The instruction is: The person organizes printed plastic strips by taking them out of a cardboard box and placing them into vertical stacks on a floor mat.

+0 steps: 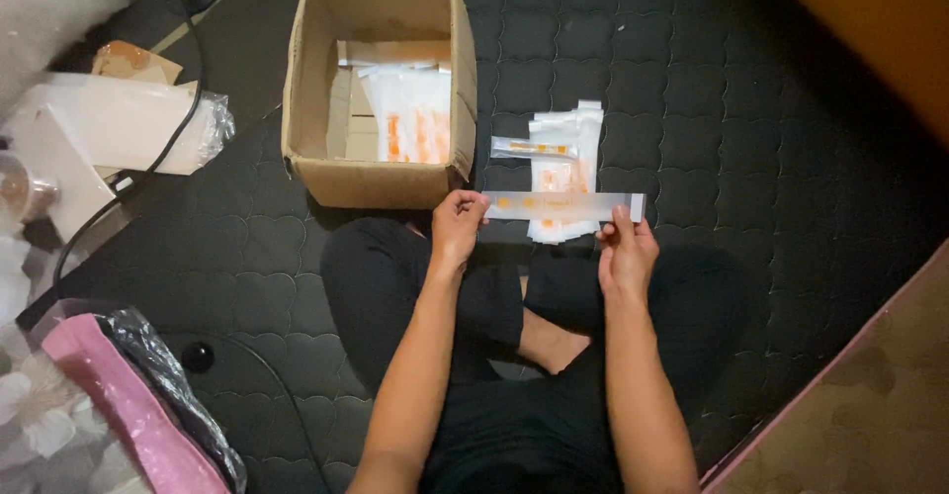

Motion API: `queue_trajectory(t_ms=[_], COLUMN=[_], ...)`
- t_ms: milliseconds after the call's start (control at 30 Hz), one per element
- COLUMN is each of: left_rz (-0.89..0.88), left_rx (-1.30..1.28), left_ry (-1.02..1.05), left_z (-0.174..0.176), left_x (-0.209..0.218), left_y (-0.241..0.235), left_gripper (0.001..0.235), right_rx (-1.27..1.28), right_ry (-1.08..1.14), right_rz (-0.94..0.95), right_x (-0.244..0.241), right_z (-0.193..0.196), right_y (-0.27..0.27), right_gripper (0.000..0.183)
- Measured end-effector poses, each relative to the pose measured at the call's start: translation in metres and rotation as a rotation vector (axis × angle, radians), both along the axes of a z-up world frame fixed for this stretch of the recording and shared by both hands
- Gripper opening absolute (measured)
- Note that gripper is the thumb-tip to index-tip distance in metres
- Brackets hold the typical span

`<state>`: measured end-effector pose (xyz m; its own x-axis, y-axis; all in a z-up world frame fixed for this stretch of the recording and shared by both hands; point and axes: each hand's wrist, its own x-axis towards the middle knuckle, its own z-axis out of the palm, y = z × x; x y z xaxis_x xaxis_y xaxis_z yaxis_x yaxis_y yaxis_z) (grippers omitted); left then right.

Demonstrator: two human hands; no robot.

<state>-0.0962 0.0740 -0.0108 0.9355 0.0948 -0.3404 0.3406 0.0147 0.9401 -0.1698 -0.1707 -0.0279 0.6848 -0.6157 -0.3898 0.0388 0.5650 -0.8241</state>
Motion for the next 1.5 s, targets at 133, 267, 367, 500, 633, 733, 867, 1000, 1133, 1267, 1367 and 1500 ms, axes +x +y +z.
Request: queue_trajectory(t_ms=[133, 267, 367, 500, 633, 733, 867, 1000, 1133, 1267, 1367, 1500], left_rz=[-0.006, -0.003, -0.006, -0.026, -0.016, -0.042, -0.046, -0.025, 0.011, -0.074, -0.207, -0.678], left_rx=[0.01, 0.004, -0.006, 0.026, 0.041, 0.044, 0.057, 0.129, 0.15, 0.207, 0.323, 0.545], left_ry=[-0.01, -0.015, -0.014, -0.021, -0.008, -0.029, -0.017, 0.022, 0.073, 0.011, 0.055, 0.101], left_z=[-0.005, -0.012, -0.002, -0.009, -0.002, -0.001, 0.004, 0.008, -0.006, -0.013, 0.004, -0.013], left_x=[0.001, 0.001, -0.001, 0.0, -0.002, -0.002, -0.002, -0.001, 0.006, 0.009, 0.007, -0.004], left_y=[-0.002, -0.001, -0.001, 0.001, 0.0, 0.002, 0.001, 0.003, 0.003, -0.003, -0.012, -0.032], left_gripper=[0.012, 0.011, 0.012, 0.011, 0.01, 0.01, 0.01, 0.011, 0.015, 0.019, 0.024, 0.032], right_rx=[-0.022, -0.012, -0.009, -0.01, -0.03, -0.022, -0.034, -0.022, -0.173, -0.962, -0.998, -0.773], right_ry=[-0.025, -0.032, -0.026, -0.016, -0.022, -0.016, -0.038, -0.048, -0.003, 0.054, -0.177, -0.444], right_rz=[-0.007, -0.014, -0.014, -0.015, -0.011, -0.012, -0.015, 0.042, 0.205, 0.668, 0.748, 0.749], right_x=[0.002, 0.0, 0.001, 0.001, 0.0, -0.002, -0.004, -0.004, -0.021, -0.042, -0.048, -0.041], right_z=[-0.002, -0.002, 0.002, -0.001, 0.006, 0.019, 0.027, 0.022, 0.042, 0.074, 0.098, 0.107], right_y=[0.001, 0.002, 0.002, 0.002, 0.005, 0.009, 0.012, 0.006, -0.002, -0.018, -0.011, 0.003], right_gripper=[0.012, 0.011, 0.011, 0.011, 0.011, 0.011, 0.009, 0.008, 0.012, 0.016, 0.017, 0.024])
